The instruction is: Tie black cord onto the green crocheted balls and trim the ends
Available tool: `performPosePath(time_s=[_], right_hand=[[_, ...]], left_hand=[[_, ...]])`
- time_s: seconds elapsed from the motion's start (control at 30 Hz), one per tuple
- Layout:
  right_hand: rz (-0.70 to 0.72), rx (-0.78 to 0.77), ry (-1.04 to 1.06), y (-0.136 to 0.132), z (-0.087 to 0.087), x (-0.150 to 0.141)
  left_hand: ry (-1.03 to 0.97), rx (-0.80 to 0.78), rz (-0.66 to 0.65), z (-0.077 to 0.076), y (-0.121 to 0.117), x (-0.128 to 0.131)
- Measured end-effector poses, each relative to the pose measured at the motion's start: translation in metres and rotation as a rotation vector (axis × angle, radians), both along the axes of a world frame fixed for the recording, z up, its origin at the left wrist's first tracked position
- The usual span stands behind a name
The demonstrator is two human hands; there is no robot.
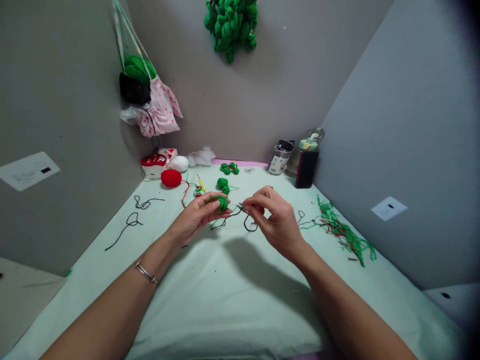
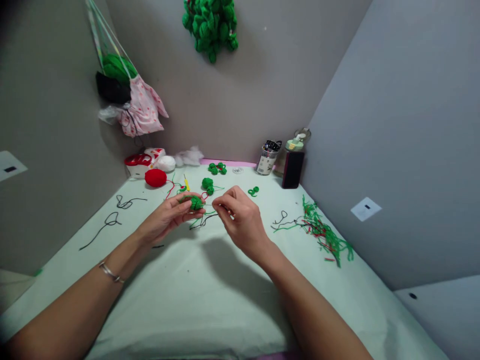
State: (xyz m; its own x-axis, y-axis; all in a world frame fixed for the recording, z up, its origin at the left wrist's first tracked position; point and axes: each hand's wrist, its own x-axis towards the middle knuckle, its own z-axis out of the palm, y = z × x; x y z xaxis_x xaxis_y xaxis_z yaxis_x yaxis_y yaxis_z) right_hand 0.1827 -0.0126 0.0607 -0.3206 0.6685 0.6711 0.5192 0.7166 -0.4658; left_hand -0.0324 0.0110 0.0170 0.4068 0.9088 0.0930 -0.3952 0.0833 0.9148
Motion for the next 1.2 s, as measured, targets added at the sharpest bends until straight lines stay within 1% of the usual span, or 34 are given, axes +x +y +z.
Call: performPosePath(time_s=[0.13,0.23,0.5,0.67,0.83,0.93,1.03,1.2], right_hand=[[-0.013,0.075,-0.065,-0.001,-0.007,-0.003],[-0.023,0.106,-0.089,0.000,-0.009,-0.004],[-0.061,0.143,-0.143,0.000,-0.008,-0.004],[-0.027,0.118,-0.134,0.000,-0.009,-0.003],[0.035,-0.025,-0.081,0.001,-0.008,-0.002],[0.056,-0.157,0.006,0.003,-0.008,-0.002],[0.090,-0.355,0.158,0.007,-0.009,-0.003],[0.216,-0.766,0.411,0.018,-0.015,-0.004]], left_hand=[[0.017,0.013,0.006,0.002,-0.002,0.001],[0.020,0.018,0.010,0.003,-0.002,0.002],[0.023,0.024,0.008,0.003,-0.002,0.003],[0.024,0.019,0.005,0.002,-0.002,0.003],[0.016,0.020,-0.008,0.001,-0.001,0.003],[0.014,0.020,-0.032,0.001,-0.002,0.003],[-0.009,0.008,-0.046,0.002,-0.003,0.004],[-0.036,0.018,-0.071,0.000,-0.005,0.005]])
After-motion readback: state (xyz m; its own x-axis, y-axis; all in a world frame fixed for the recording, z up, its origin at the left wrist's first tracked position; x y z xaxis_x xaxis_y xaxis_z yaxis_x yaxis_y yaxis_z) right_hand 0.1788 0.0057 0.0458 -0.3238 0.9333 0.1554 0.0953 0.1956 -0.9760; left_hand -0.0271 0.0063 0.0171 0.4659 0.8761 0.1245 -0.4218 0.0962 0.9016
